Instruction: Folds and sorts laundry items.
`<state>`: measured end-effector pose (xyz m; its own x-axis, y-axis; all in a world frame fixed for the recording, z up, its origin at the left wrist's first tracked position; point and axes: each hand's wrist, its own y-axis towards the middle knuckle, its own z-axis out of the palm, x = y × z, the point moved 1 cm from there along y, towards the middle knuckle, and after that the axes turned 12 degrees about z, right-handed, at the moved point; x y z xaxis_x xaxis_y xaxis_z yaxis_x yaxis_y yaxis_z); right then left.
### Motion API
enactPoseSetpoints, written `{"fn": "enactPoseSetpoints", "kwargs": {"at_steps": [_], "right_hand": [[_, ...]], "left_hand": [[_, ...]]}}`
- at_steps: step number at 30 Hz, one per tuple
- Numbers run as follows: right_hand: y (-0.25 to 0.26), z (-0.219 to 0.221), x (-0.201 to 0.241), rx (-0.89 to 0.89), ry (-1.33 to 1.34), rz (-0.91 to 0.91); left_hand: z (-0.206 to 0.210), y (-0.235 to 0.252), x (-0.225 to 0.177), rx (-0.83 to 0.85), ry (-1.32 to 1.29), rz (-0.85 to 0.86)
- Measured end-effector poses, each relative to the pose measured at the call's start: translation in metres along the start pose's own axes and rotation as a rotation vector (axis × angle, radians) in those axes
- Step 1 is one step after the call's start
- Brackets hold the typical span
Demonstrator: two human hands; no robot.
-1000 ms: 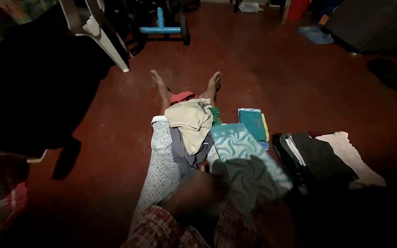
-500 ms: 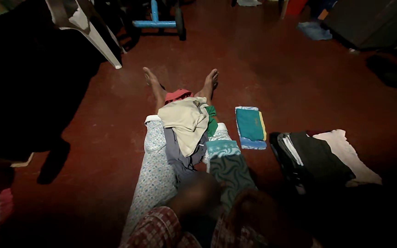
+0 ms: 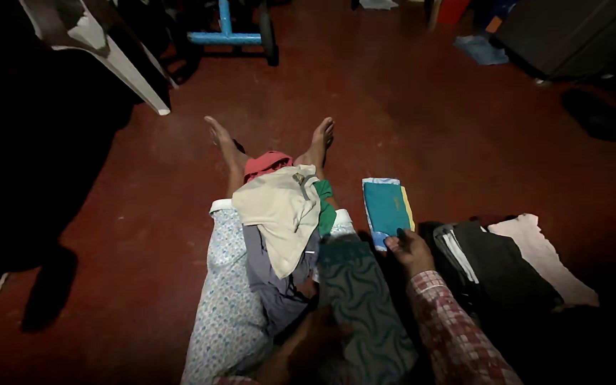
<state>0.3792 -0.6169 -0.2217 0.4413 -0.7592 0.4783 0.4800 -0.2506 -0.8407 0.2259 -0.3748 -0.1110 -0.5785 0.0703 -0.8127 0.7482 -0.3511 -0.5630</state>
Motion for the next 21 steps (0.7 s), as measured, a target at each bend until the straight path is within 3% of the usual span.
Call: {"fn": "enactPoseSetpoints", "kwargs": {"at_steps": [3,5,9,12,17,21], "right_hand": [[0.012,0.013,0.001,-0.053,0.024,-0.004],[0.021,0.018,0.003,-0.056,0.034,0.001],[0.034,0.028,0.009,-0.106,0.003,0.005],[0.044,0.031,0.012,-0.134,-0.040,0.003],[0.041,0.035,0.012,-0.325,-0.286,-0.187],[0.032,0.038,0.014,-0.326,-0.242,-0.220]], "left_hand": [[-0.006,0.003,-0.014,0.070,0.025,-0.087],[-0.015,0.017,0.015,0.088,-0.096,-0.038],[-0.018,0.025,0.025,0.110,-0.115,-0.030],[-0.027,0.035,0.057,0.152,-0.230,0.004],[-0.028,0.037,0.063,0.162,-0.300,0.024],[-0.027,0.038,0.065,0.184,-0.314,0.052]]}}
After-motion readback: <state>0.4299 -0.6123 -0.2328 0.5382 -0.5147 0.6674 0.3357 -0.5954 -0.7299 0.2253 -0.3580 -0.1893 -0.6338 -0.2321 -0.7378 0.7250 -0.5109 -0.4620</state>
